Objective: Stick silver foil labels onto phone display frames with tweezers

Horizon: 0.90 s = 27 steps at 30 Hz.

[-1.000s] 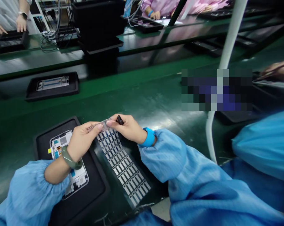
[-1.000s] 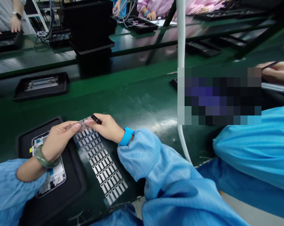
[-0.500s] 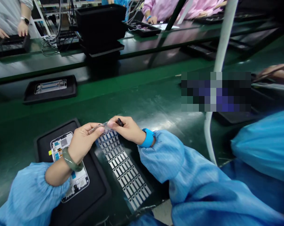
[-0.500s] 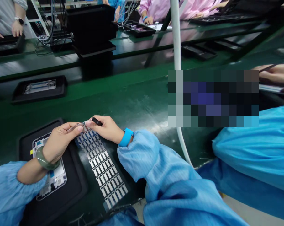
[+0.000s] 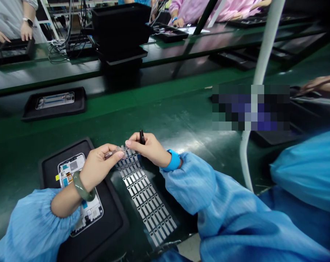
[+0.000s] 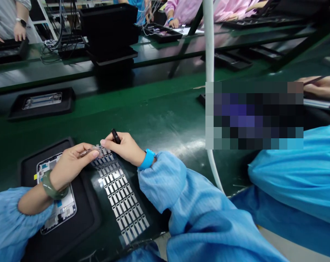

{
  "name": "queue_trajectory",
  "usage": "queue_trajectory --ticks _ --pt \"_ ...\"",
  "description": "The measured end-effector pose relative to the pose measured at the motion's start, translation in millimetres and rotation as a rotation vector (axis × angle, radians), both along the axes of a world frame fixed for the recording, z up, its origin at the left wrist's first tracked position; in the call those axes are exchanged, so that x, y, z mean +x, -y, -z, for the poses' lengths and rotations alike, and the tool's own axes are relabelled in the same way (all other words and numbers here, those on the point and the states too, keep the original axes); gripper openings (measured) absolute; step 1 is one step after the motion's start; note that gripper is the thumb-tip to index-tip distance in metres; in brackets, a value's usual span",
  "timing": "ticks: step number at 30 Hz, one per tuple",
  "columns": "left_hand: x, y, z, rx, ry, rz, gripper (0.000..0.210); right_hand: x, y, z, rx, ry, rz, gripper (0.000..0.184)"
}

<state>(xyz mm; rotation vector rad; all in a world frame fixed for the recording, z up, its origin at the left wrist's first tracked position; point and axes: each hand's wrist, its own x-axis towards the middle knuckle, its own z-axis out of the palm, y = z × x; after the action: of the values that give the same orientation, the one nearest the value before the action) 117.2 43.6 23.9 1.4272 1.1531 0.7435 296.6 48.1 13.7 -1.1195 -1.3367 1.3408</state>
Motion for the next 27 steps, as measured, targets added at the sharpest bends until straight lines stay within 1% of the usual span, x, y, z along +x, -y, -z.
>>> queue_trajectory --ticks 4,7,9,11,13,14,16,19,22,27 --pt "-0.6 0.4 0.9 0.030 -0.043 0.026 0.018 4.2 -1.2 0.8 -0.160 -0.048 -0.086 0.029" --pt "-0.4 0.3 0.6 0.048 -0.063 0.041 0.016 6.6 -2.4 1.4 -0.235 -0.062 -0.151 0.031" --pt "-0.2 -0.1 0.5 0.056 -0.067 0.037 0.017 7.4 -2.7 1.3 -0.259 -0.062 -0.162 0.033" --pt "0.0 -0.7 0.7 0.059 -0.062 0.022 0.018 7.6 -2.4 0.8 -0.219 -0.047 -0.151 0.039" --pt "0.3 -1.2 1.1 0.055 -0.052 -0.003 0.020 7.4 -1.7 0.5 -0.125 -0.009 -0.126 0.047" --pt "0.4 -1.4 1.3 0.050 -0.046 -0.017 0.021 7.0 -1.3 0.7 -0.072 0.015 -0.115 0.046" --pt "0.8 -1.4 1.4 0.035 -0.029 -0.036 0.022 6.1 -0.6 2.4 0.010 0.068 -0.105 0.039" --pt "0.7 -1.0 0.2 0.002 0.003 -0.026 0.026 5.3 -0.2 6.5 0.066 0.114 -0.106 0.031" --pt "-1.4 -1.4 -2.7 -0.039 0.031 0.020 0.030 6.9 -0.8 8.5 0.113 0.137 -0.116 0.025" --pt "-7.6 -7.1 -8.5 -0.131 0.071 0.132 0.034 11.6 -1.0 4.0 0.176 0.157 -0.221 0.018"
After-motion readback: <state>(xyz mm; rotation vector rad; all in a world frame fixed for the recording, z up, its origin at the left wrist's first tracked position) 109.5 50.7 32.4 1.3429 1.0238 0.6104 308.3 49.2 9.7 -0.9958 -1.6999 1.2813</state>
